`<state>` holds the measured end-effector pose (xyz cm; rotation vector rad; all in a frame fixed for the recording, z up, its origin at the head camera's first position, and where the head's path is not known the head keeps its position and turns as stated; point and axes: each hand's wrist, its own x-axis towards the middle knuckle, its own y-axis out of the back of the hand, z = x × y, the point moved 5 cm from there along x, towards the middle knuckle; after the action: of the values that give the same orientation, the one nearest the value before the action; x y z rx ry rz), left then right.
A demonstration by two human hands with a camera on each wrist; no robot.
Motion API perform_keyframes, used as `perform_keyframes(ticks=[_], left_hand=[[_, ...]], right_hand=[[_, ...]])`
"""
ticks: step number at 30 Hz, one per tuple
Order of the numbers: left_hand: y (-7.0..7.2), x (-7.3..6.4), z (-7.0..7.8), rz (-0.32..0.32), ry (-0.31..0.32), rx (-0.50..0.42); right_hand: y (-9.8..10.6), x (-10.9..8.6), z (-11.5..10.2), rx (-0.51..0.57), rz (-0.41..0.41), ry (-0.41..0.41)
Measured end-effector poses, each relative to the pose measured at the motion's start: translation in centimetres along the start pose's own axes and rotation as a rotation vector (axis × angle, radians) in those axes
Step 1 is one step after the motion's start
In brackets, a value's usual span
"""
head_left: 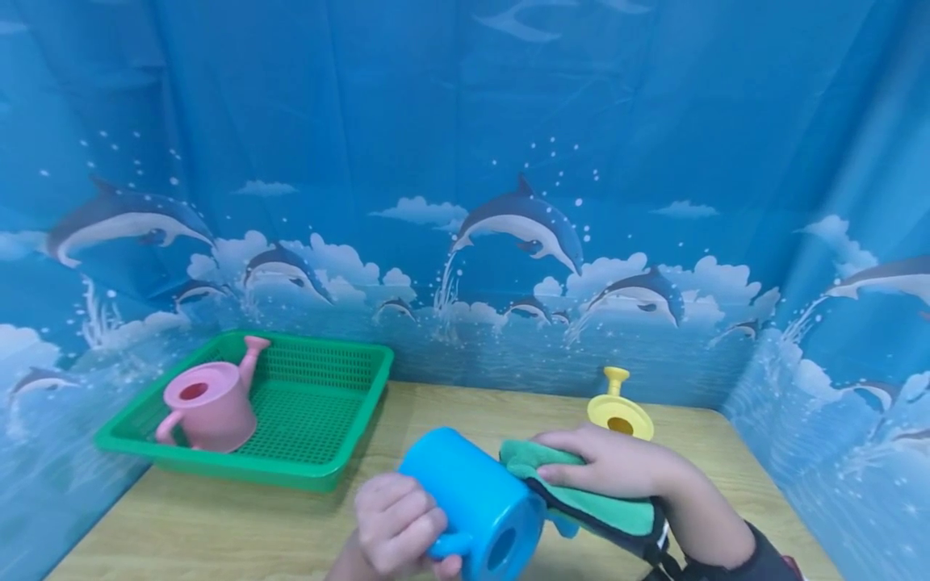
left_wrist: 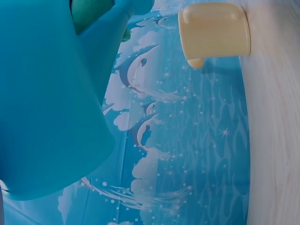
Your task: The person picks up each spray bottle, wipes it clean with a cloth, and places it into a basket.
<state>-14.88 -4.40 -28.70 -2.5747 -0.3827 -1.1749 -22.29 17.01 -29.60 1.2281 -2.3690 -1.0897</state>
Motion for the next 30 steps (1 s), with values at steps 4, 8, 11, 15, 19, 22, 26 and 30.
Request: perform_keyframes(ticks=[4,8,11,15,19,22,26,30], left_hand=[[-0.2,-0.1,0.2,0.019,-0.001,-0.010],[-0.4,0.1,0.4,0.012,0.010,-0.024],[-0.3,0.3,0.6,-0.032,0.029,-0.025],[-0.2,0.4,0.8,-0.079,0.061,-0.031],[0.0,0.3,0.4,-0.039,0.058,-0.022],[0.4,0.2,-0.2,0.014,0.063,0.002],[0.5,0.1,-0.6,0.046,0.073,0.029],[0.5,-0.3,-0.9,0.094,0.059,0.048]], right_hand=[[-0.2,0.4,0.2,-0.003,0.010,-0.079],[-0.3,1.7,0.5,-0.055,0.040,-0.189],[-0.3,3.0,0.6,-0.069,0.051,-0.247],[-0.2,4.6,0.9,-0.058,0.048,-0.283],[-0.2,5.4,1.2,-0.052,0.029,-0.296],[-0.1,5.3,1.4,-0.063,-0.010,-0.258],[-0.2,4.8,1.5,-0.106,-0.069,-0.186],[-0.7,4.3,1.4,-0.153,-0.117,-0.106]])
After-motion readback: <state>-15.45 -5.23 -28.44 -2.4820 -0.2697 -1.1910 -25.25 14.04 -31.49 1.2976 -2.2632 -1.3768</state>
